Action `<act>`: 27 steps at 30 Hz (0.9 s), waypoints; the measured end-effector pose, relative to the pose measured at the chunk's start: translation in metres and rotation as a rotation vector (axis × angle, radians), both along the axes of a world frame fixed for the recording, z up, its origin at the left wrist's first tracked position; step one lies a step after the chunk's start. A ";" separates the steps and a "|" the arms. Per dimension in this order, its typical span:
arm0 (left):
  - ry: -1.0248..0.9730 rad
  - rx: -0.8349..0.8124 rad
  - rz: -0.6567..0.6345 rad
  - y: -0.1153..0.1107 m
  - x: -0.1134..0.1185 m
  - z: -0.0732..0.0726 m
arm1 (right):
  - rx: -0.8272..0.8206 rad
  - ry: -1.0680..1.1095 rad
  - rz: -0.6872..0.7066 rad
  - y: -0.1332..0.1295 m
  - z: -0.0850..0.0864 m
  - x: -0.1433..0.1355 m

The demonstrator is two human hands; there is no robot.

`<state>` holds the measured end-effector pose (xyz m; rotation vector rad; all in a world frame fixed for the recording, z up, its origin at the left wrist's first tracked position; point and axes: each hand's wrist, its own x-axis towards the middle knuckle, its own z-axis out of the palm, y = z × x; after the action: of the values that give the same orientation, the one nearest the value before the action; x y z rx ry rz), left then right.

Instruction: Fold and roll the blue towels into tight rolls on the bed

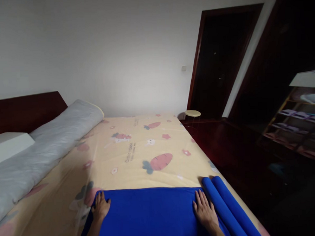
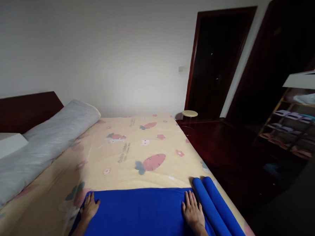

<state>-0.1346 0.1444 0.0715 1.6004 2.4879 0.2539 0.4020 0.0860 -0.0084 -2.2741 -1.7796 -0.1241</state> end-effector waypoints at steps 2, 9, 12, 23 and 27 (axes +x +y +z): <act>0.030 0.028 -0.084 -0.013 0.028 0.002 | 0.026 0.027 0.043 0.004 0.009 -0.018; -0.026 0.017 -0.592 -0.036 0.186 -0.013 | -0.082 0.297 0.540 0.009 0.030 -0.187; -0.073 -0.012 -0.665 -0.038 0.200 -0.019 | -0.085 0.296 0.562 0.009 0.030 -0.205; 0.167 -0.011 -0.054 -0.033 0.007 -0.044 | -0.043 0.115 -0.035 0.005 0.013 -0.006; 0.108 -0.090 -0.103 -0.029 -0.016 -0.041 | -0.084 0.083 -0.045 0.010 0.006 -0.005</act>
<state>-0.1503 0.1153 0.0307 1.7411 2.4459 0.0416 0.3969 0.0960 -0.0029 -2.3416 -1.7241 0.0373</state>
